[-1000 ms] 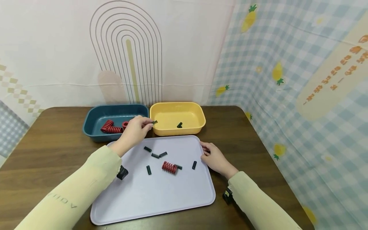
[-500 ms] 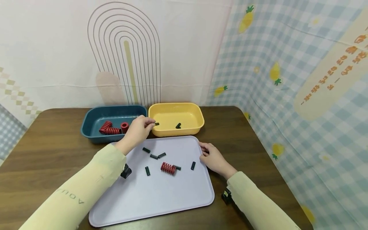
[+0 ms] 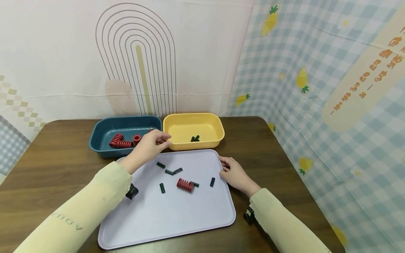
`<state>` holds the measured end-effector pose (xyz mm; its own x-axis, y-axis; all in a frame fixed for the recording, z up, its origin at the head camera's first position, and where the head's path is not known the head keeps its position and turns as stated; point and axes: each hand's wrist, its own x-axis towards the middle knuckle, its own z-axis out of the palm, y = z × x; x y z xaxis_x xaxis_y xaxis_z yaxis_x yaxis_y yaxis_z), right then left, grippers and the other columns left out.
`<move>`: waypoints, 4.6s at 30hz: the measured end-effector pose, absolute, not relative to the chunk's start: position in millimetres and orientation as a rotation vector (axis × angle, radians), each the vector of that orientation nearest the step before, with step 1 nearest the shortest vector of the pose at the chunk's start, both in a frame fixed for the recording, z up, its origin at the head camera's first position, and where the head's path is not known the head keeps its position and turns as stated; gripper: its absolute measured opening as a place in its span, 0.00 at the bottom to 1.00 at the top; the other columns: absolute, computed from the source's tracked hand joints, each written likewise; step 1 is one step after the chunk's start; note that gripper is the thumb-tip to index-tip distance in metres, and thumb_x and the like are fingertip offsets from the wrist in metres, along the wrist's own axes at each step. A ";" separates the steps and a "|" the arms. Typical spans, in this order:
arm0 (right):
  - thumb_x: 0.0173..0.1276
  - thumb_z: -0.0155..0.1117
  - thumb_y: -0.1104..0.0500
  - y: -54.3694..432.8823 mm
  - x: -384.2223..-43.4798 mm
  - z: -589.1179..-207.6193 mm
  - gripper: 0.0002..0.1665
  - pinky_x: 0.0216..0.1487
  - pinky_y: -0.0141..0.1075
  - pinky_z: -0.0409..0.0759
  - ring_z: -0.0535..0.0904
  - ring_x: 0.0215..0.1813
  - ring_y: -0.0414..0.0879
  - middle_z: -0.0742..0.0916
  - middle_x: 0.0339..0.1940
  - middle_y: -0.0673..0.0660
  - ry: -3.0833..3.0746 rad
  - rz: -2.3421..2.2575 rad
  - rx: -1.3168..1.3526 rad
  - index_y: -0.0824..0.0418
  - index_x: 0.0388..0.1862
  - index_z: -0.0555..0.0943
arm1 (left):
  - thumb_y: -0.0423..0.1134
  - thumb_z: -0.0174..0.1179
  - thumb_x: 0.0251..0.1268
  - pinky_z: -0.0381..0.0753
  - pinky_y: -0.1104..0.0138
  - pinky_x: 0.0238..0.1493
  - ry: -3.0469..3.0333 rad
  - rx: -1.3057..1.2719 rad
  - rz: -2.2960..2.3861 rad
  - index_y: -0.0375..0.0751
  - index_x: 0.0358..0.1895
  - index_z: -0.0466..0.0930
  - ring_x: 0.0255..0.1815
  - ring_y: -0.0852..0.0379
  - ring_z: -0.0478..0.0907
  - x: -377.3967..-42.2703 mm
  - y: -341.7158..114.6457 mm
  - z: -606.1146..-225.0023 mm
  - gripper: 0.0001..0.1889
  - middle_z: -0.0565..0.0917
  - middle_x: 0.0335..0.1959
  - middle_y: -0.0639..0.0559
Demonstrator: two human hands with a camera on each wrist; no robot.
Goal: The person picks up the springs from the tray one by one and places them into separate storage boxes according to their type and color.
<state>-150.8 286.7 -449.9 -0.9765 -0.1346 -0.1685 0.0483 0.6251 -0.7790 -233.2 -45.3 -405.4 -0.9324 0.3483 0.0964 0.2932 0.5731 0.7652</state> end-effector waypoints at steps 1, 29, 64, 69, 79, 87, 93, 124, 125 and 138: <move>0.66 0.58 0.67 287.1 -151.1 -450.0 0.34 0.59 0.38 0.73 0.73 0.60 0.50 0.74 0.60 0.60 2.639 -1.271 -0.072 0.61 0.72 0.66 | 0.43 0.64 0.66 0.79 0.64 0.41 2.709 0.574 1.315 0.44 0.51 0.81 0.42 0.57 0.76 -232.3 -46.7 -405.5 0.14 0.77 0.43 0.53; 0.66 0.57 0.66 288.6 -151.8 -451.5 0.34 0.59 0.39 0.73 0.73 0.60 0.48 0.75 0.60 0.58 2.643 -1.250 -0.057 0.58 0.72 0.66 | 0.41 0.69 0.60 0.77 0.61 0.49 2.512 0.737 0.985 0.45 0.53 0.83 0.45 0.58 0.77 -214.8 -80.2 -421.2 0.18 0.83 0.48 0.54; 0.66 0.57 0.67 285.2 -152.4 -452.5 0.34 0.59 0.38 0.73 0.72 0.59 0.48 0.75 0.59 0.59 2.645 -1.257 -0.067 0.59 0.72 0.66 | 0.37 0.63 0.66 0.75 0.63 0.41 2.589 0.695 0.927 0.46 0.39 0.79 0.35 0.59 0.74 -206.6 -74.8 -420.1 0.03 0.79 0.32 0.56; 0.66 0.57 0.66 284.9 -151.6 -452.2 0.34 0.59 0.40 0.73 0.72 0.59 0.49 0.75 0.59 0.59 2.647 -1.253 -0.061 0.59 0.72 0.67 | 0.41 0.61 0.68 0.76 0.62 0.41 2.614 0.656 1.072 0.48 0.41 0.79 0.37 0.58 0.75 -206.7 -69.0 -414.8 0.04 0.80 0.35 0.56; 0.67 0.57 0.66 284.9 -152.0 -452.5 0.34 0.59 0.40 0.73 0.72 0.60 0.49 0.74 0.60 0.58 2.657 -1.232 -0.055 0.58 0.72 0.66 | 0.42 0.61 0.68 0.78 0.63 0.42 2.742 0.584 1.323 0.47 0.44 0.79 0.38 0.58 0.76 -209.5 -53.3 -410.2 0.07 0.79 0.38 0.55; 0.66 0.57 0.66 285.3 -151.8 -452.6 0.34 0.59 0.40 0.73 0.72 0.59 0.48 0.75 0.60 0.58 2.656 -1.232 -0.050 0.57 0.72 0.66 | 0.40 0.63 0.67 0.77 0.64 0.37 2.848 0.437 1.443 0.44 0.43 0.81 0.36 0.57 0.76 -220.3 -33.8 -412.5 0.06 0.80 0.36 0.54; 0.67 0.58 0.66 285.5 -152.2 -453.1 0.34 0.59 0.39 0.73 0.72 0.59 0.48 0.75 0.60 0.58 2.660 -1.235 -0.050 0.57 0.72 0.67 | 0.42 0.62 0.67 0.77 0.63 0.38 2.854 0.329 1.447 0.46 0.43 0.81 0.37 0.57 0.76 -224.8 -21.7 -414.1 0.06 0.80 0.38 0.55; 0.67 0.58 0.65 284.3 -151.5 -452.3 0.33 0.60 0.40 0.73 0.73 0.59 0.48 0.75 0.59 0.57 2.649 -1.254 -0.040 0.57 0.72 0.67 | 0.43 0.62 0.67 0.75 0.61 0.37 2.893 0.235 1.381 0.45 0.45 0.82 0.38 0.55 0.76 -234.5 -11.8 -414.9 0.09 0.82 0.40 0.54; 0.67 0.58 0.65 284.3 -151.4 -452.1 0.33 0.60 0.40 0.73 0.73 0.59 0.48 0.75 0.59 0.58 2.649 -1.255 -0.040 0.57 0.72 0.67 | 0.43 0.63 0.67 0.76 0.61 0.37 2.884 0.238 1.392 0.44 0.46 0.82 0.38 0.55 0.76 -234.2 -12.2 -415.1 0.10 0.82 0.41 0.53; 0.67 0.58 0.66 284.6 -150.8 -449.9 0.34 0.60 0.41 0.73 0.72 0.60 0.49 0.74 0.60 0.58 2.644 -1.258 -0.042 0.59 0.72 0.66 | 0.51 0.67 0.60 0.78 0.64 0.38 2.689 0.470 1.441 0.48 0.48 0.81 0.39 0.57 0.76 -221.4 -33.9 -412.4 0.17 0.80 0.44 0.55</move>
<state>-150.8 284.6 -449.9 -0.9770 -0.1163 -0.1789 0.0655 0.6344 -0.7702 -221.4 -33.9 -412.4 -0.9522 0.2907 0.0943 0.2394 0.5180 0.8212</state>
